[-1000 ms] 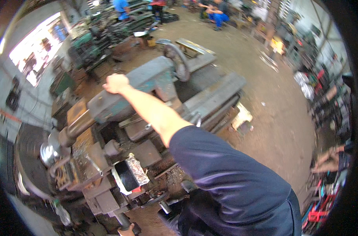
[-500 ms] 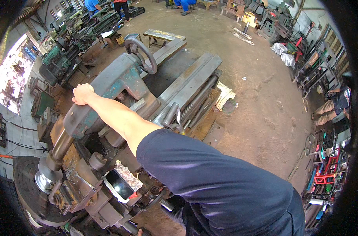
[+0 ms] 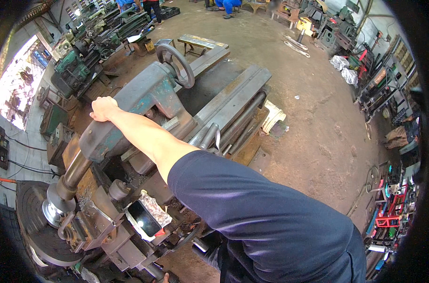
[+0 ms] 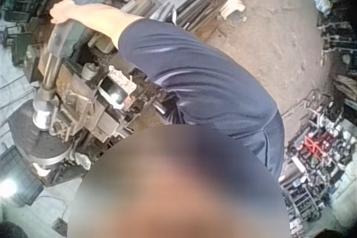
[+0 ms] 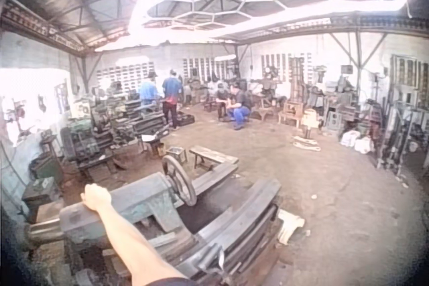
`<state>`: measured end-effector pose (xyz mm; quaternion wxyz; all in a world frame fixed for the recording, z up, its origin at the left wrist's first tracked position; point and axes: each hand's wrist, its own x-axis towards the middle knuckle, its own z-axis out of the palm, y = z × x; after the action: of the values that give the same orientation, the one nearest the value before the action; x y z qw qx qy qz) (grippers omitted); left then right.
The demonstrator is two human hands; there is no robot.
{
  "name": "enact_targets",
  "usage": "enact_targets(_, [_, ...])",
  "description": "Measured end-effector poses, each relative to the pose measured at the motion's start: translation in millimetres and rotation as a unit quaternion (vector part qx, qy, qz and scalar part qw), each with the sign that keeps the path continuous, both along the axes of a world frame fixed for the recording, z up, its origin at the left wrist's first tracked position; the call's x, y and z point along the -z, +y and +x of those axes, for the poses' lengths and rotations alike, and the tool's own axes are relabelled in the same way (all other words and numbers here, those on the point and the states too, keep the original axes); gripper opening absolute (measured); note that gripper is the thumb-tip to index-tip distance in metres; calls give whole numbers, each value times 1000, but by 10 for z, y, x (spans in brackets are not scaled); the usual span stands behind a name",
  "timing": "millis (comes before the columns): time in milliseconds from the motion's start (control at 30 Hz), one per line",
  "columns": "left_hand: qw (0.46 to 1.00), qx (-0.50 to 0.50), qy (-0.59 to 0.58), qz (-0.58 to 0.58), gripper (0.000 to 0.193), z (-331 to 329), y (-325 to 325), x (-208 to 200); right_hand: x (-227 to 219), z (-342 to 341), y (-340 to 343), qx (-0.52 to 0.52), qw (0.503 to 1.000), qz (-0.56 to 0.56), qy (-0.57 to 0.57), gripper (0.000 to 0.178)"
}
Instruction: The person operates a metal lathe, using both hands to turn the handwheels and levers that control the tool post and carriage. The workpiece rotates in the chuck while the operator adjusts the machine's position and feed. The person occasionally pauses to observe the cutting process.
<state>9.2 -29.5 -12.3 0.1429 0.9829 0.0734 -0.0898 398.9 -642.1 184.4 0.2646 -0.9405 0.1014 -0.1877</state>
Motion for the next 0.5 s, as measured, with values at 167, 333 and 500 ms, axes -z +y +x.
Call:
enact_targets(167, [995, -75, 27, -52, 77, 15, -353, -323, -31, -46, 3, -3, 1000, 4, -6, 42])
enact_targets(333, [981, -150, 58, -108, 75, -28, -606, -647, -62, -85, 8, 7, 1000, 12, -1, 45])
enact_targets(500, [987, -146, 9, -72, 80, -17, -524, -561, -73, -66, 0, -6, 1000, 21, 12, 44])
